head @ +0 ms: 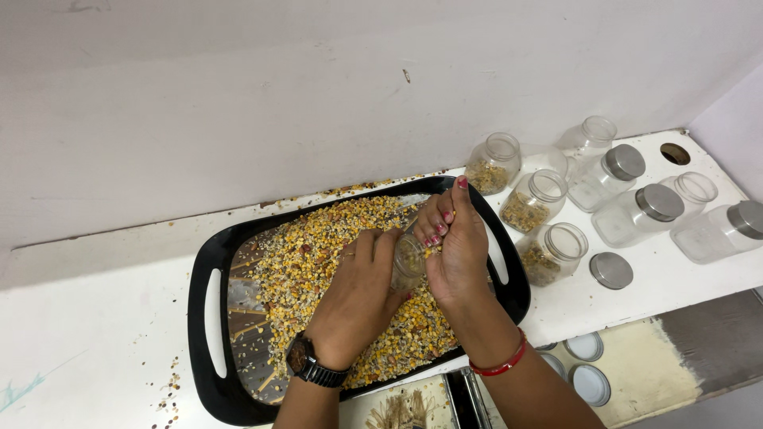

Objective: The person scoops a mixed grain blend from a black tray into small clear jars using their hands. They place each filled jar on a white shelf and repeat the process with multiple jars.

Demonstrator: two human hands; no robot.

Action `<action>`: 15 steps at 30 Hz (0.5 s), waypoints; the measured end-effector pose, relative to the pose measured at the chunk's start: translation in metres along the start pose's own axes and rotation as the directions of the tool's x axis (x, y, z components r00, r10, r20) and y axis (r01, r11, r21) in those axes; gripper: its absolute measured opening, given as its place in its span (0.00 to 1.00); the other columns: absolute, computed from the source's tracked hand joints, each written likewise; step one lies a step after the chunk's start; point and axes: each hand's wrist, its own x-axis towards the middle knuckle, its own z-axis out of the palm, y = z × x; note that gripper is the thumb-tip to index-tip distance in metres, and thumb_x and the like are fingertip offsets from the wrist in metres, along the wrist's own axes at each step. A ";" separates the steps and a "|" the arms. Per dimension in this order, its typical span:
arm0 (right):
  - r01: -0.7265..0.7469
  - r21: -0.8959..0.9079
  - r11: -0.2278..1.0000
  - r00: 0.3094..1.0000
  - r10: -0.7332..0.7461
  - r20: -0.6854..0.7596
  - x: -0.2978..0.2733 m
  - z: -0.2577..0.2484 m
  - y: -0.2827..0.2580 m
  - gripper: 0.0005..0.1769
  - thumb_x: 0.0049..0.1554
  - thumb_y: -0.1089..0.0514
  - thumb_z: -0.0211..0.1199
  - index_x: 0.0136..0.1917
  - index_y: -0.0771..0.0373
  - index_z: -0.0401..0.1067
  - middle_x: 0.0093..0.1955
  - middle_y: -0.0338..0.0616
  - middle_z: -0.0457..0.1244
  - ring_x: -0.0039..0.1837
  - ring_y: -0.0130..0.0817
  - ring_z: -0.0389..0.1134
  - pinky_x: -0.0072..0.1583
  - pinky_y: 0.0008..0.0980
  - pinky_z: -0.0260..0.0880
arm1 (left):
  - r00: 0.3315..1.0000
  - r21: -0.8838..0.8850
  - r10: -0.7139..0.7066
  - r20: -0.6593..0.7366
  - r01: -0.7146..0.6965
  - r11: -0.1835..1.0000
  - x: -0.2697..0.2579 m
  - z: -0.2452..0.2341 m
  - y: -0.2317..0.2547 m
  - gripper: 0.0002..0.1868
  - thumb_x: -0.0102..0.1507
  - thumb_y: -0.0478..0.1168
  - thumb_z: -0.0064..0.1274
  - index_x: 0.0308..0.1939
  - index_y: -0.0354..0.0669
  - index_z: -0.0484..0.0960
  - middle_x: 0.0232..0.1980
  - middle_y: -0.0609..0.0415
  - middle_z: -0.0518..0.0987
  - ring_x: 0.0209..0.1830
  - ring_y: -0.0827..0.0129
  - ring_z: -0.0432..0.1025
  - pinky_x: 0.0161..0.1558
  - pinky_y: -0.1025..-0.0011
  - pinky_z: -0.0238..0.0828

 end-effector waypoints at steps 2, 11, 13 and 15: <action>-0.001 0.005 1.000 1.000 0.001 -0.011 -0.001 0.000 0.000 0.28 0.69 0.42 0.50 0.31 0.55 0.52 0.27 0.34 0.46 0.31 0.25 0.46 0.35 0.27 0.50 | 1.000 -0.005 0.003 0.002 -0.003 1.000 0.001 0.000 -0.001 0.43 0.53 0.37 0.67 0.68 0.33 0.61 0.61 0.36 0.67 0.62 0.40 0.64 0.61 0.51 0.64; 0.049 -0.040 0.998 0.999 -0.048 0.007 -0.003 0.005 0.005 0.27 0.69 0.44 0.50 0.31 0.56 0.53 0.28 0.37 0.49 0.31 0.27 0.50 0.35 0.28 0.54 | 0.999 -0.015 -0.019 0.048 0.020 1.000 0.002 -0.004 0.001 0.44 0.53 0.38 0.68 0.68 0.34 0.61 0.62 0.38 0.66 0.61 0.40 0.65 0.60 0.52 0.65; 0.054 -0.039 0.998 0.998 -0.054 0.013 -0.004 0.005 0.005 0.27 0.68 0.44 0.49 0.31 0.57 0.54 0.27 0.38 0.50 0.31 0.28 0.51 0.36 0.28 0.55 | 0.996 -0.023 -0.053 0.077 0.055 0.998 0.002 -0.006 0.001 0.44 0.53 0.39 0.68 0.68 0.35 0.61 0.62 0.38 0.66 0.61 0.41 0.66 0.59 0.54 0.66; 0.055 -0.037 0.998 0.998 -0.054 0.026 -0.005 0.003 0.005 0.27 0.69 0.45 0.49 0.31 0.57 0.54 0.28 0.38 0.50 0.32 0.28 0.51 0.37 0.29 0.56 | 0.997 -0.037 -0.041 0.067 0.043 0.998 0.001 -0.006 0.001 0.44 0.52 0.39 0.68 0.68 0.36 0.61 0.62 0.39 0.67 0.61 0.42 0.66 0.59 0.55 0.67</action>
